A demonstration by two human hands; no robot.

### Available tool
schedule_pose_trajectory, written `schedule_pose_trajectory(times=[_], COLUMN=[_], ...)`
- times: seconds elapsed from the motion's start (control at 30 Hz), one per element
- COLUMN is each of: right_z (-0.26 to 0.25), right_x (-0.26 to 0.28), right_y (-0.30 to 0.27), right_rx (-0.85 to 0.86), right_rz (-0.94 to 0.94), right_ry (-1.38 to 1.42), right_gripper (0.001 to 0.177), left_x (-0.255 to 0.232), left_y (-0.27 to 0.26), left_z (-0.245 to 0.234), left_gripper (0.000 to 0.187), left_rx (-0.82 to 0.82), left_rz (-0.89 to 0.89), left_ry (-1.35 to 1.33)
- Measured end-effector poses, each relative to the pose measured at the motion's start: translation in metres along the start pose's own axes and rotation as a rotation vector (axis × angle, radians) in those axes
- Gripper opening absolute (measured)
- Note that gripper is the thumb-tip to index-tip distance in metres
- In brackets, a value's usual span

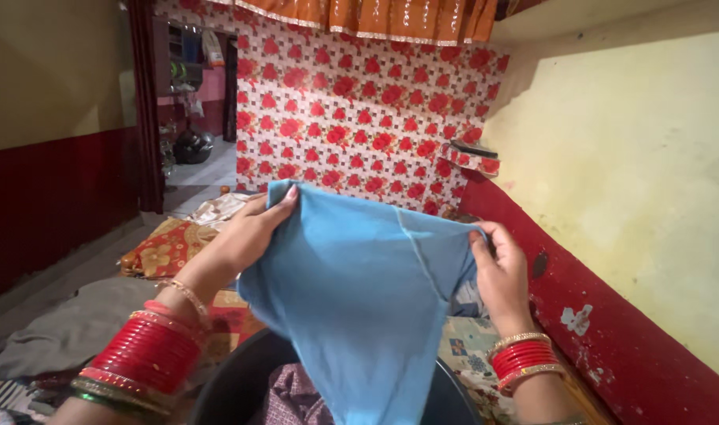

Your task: The person folds a brown garment and a light blue garment by hand on a bed, smoothing and aligning edges before placing them into a neat stack. The person handles the garments one at a time, folding them into compact rectangles and stacking them on the bed.

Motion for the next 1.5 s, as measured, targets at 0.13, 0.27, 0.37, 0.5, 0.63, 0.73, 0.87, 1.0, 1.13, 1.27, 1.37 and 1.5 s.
schedule_pose_trajectory(times=[0.13, 0.27, 0.37, 0.5, 0.63, 0.73, 0.87, 1.0, 1.13, 1.27, 1.37, 1.5], right_z=[0.004, 0.01, 0.021, 0.032, 0.028, 0.075, 0.167, 0.157, 0.137, 0.144, 0.163, 0.169], right_x=[0.0, -0.012, -0.029, -0.044, -0.038, -0.065, -0.065, -0.07, -0.059, -0.072, -0.077, -0.09], right_y=[0.004, 0.01, 0.01, -0.001, 0.012, -0.023, -0.174, -0.17, -0.136, -0.137, -0.158, -0.181], right_rx=[0.055, 0.116, 0.302, 0.712, 0.554, 0.473, 0.944, 0.797, 0.876, 0.883, 0.952, 0.967], right_rz=[-0.003, 0.036, 0.125, 0.404, 0.346, 0.706, 1.127, 1.015, 0.791, 0.848, 1.028, 1.213], right_ry=[0.127, 0.119, 0.147, 0.449, 0.677, 0.683, 1.062, 1.33, 1.241, 0.982, 0.989, 0.878], right_gripper=[0.017, 0.018, 0.019, 0.022, 0.032, 0.063, 0.098, 0.108, 0.081, 0.06, 0.055, 0.058], left_x=[-0.028, -0.023, -0.012, -0.021, -0.016, -0.004, 0.025, 0.067, 0.09, 0.089, 0.071, 0.054], left_y=[-0.008, -0.032, -0.042, -0.033, -0.019, -0.007, -0.006, -0.009, -0.01, -0.014, -0.009, -0.007], left_z=[0.021, 0.046, 0.044, 0.036, 0.043, 0.053, 0.064, 0.043, 0.026, 0.032, 0.034, 0.036], left_gripper=[0.066, 0.074, 0.069, 0.083, 0.052, 0.047, 0.045, 0.047, 0.053, 0.048, 0.043, 0.038], left_rx=[0.219, 0.762, 0.872, 0.807, 0.611, 0.385, 0.233, 0.076, -0.021, -0.019, 0.011, 0.009], left_rz=[-0.006, -0.112, -0.26, -0.187, -0.154, -0.181, -0.243, -0.333, -0.365, -0.347, -0.274, -0.272], left_ry=[0.125, 0.72, 0.56, -0.054, -0.517, -0.699, -0.751, -0.773, -0.813, -0.835, -0.84, -0.813])
Point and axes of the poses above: each hand's wrist, its own y-axis towards the middle knuckle, its own z-axis out of the palm, x = y × z, the point moved 9 cm from there along y, towards the middle knuckle, and after that the axes turned 10 degrees about z, right-handed, at the moved point
